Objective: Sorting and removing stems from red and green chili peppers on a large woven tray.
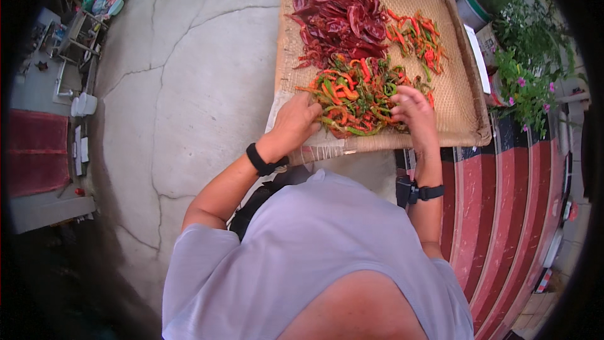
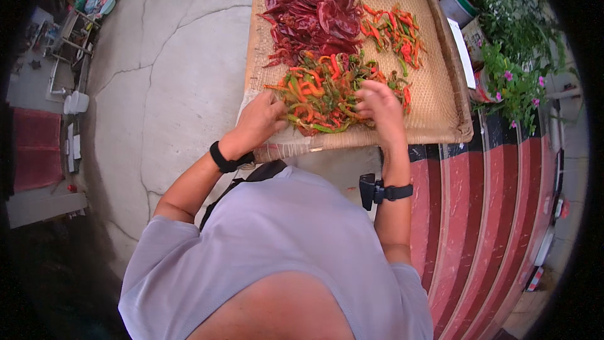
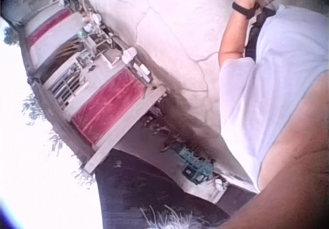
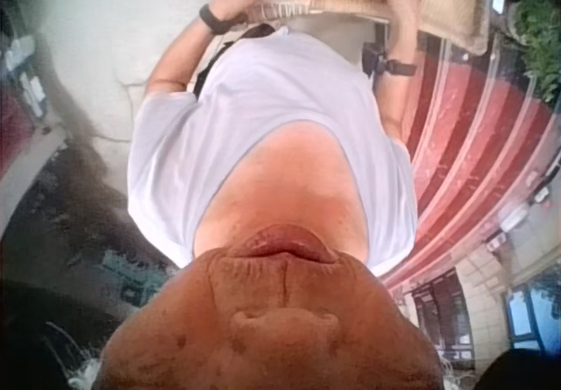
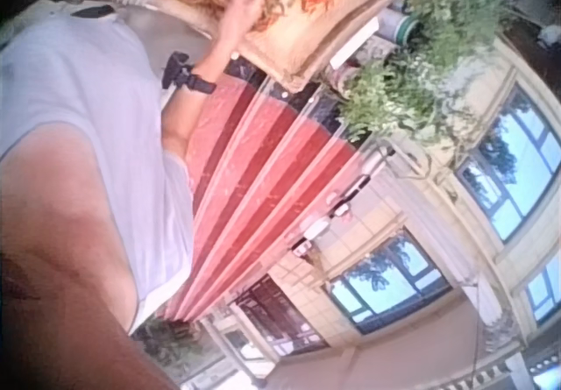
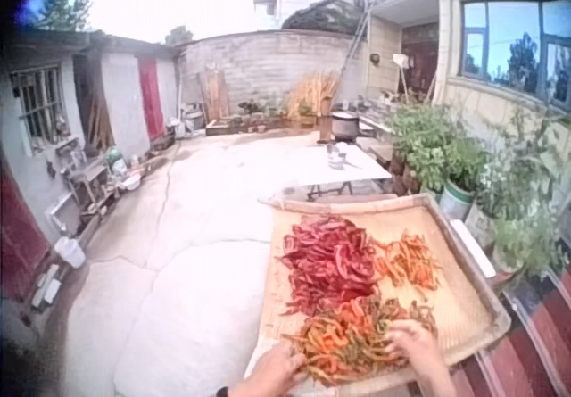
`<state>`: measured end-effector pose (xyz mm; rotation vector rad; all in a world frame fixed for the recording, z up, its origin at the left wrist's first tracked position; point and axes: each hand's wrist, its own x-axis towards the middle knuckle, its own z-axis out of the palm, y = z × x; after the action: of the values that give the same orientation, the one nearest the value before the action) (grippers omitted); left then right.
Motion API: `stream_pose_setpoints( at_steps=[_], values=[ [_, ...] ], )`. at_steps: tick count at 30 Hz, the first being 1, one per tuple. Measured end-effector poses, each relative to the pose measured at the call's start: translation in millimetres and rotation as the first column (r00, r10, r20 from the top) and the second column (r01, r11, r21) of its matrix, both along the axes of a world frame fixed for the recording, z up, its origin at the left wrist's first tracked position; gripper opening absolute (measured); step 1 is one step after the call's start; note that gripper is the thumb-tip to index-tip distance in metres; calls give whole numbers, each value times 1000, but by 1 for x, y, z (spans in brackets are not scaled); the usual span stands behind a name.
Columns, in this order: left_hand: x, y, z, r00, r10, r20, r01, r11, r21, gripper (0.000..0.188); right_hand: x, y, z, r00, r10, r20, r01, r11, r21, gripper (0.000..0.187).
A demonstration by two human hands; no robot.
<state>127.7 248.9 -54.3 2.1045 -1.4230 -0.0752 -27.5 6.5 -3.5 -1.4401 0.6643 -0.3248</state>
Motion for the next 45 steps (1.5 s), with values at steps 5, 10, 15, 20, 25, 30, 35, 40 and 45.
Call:
stream_pose_setpoints(
  at_steps=[5,10,15,20,25,30,35,40,45],
  values=[
    [-8,-3,15,996,-2,87,-7,994,105,15,-10,26,-21,936,350,-36,-352,930,-111,24],
    [-21,-1,33,997,60,55,-66,992,112,13,-1,46,-12,912,403,-70,-409,889,-204,30],
    [-34,-9,34,991,97,-89,-95,995,29,12,10,56,-27,902,425,76,-418,903,-95,17],
    [-29,-6,23,976,175,-131,-172,984,37,9,11,48,-36,964,225,143,-222,974,-36,17],
    [-19,8,23,940,340,-30,-330,927,177,10,2,11,-22,976,140,167,-132,990,-56,17],
    [-22,20,25,924,368,-104,-295,860,417,18,-3,-59,-1,941,-221,257,241,969,-50,24],
    [-31,21,14,950,290,-112,-216,875,434,16,-6,-113,3,791,-446,418,344,890,298,27],
    [-28,23,7,960,271,-68,-222,889,401,12,-13,-104,-32,879,-395,268,322,905,278,28],
    [-30,30,54,962,245,-125,-207,944,258,11,-8,-12,5,992,89,86,-81,992,-94,33]
  ],
)
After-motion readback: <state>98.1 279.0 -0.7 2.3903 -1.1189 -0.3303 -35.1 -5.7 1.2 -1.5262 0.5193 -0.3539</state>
